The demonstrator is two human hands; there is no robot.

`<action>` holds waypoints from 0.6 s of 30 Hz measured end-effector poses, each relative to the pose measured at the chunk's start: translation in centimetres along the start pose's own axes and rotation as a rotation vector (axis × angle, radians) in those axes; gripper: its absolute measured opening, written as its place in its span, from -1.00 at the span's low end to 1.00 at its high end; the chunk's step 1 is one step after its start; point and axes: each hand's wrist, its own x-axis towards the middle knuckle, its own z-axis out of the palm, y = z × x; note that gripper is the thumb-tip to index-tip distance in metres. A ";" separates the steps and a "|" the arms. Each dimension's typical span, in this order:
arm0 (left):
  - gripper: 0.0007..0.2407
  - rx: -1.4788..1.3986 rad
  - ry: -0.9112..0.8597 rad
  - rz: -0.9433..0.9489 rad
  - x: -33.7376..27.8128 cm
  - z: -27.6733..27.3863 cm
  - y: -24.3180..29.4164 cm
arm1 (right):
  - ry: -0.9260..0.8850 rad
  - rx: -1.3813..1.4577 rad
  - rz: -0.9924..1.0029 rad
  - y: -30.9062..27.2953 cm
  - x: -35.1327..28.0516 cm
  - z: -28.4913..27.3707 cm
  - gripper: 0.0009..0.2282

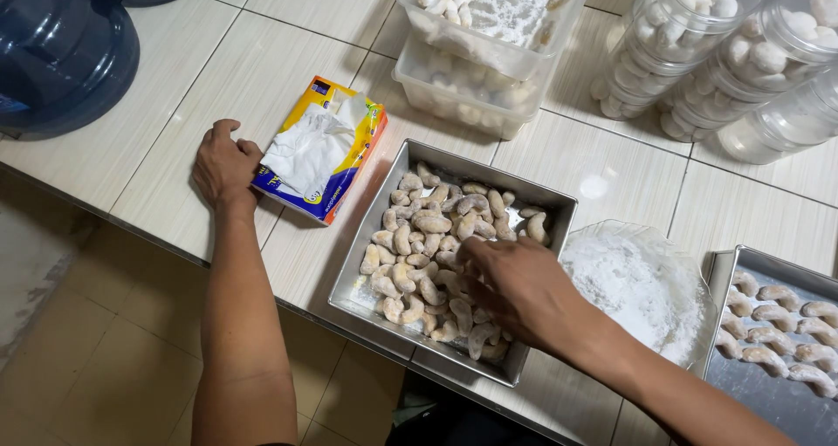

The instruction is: Coating crescent-shaped cookies with powdered sugar and arranging them on a baking tray

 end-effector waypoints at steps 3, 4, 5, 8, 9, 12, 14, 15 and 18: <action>-0.77 0.001 -0.008 0.001 -0.1 -0.3 0.2 | -0.001 0.036 -0.031 0.5 1.1 2.4 -0.87; -0.77 0.003 -0.011 0.003 -0.1 -0.4 0.2 | 0.009 0.059 -0.039 0.6 1.3 3.0 -0.87; -0.77 0.001 -0.010 0.003 -0.1 -0.3 0.2 | 0.010 0.058 -0.038 0.1 1.5 2.8 -0.87; -0.78 0.000 -0.005 0.007 -0.1 -0.2 0.1 | -0.055 0.016 -0.012 -0.9 1.9 2.7 -0.88; -0.78 0.000 -0.002 0.008 -0.1 -0.4 0.3 | -0.027 0.029 -0.022 -0.9 1.8 2.9 -0.86; -0.78 0.001 0.006 0.015 -0.2 -0.3 0.3 | 0.015 0.039 -0.033 -1.0 1.7 2.5 -0.83; -0.78 0.003 0.010 0.023 -0.1 -0.2 0.2 | 0.029 0.039 -0.032 -1.1 1.5 2.3 -0.82; -0.77 0.002 -0.005 0.009 0.0 -0.2 0.1 | 0.041 0.026 -0.038 -1.0 1.4 2.2 -0.82; -0.77 0.003 -0.021 -0.005 0.2 -0.1 0.0 | 0.059 0.002 -0.029 0.1 1.2 2.6 -0.83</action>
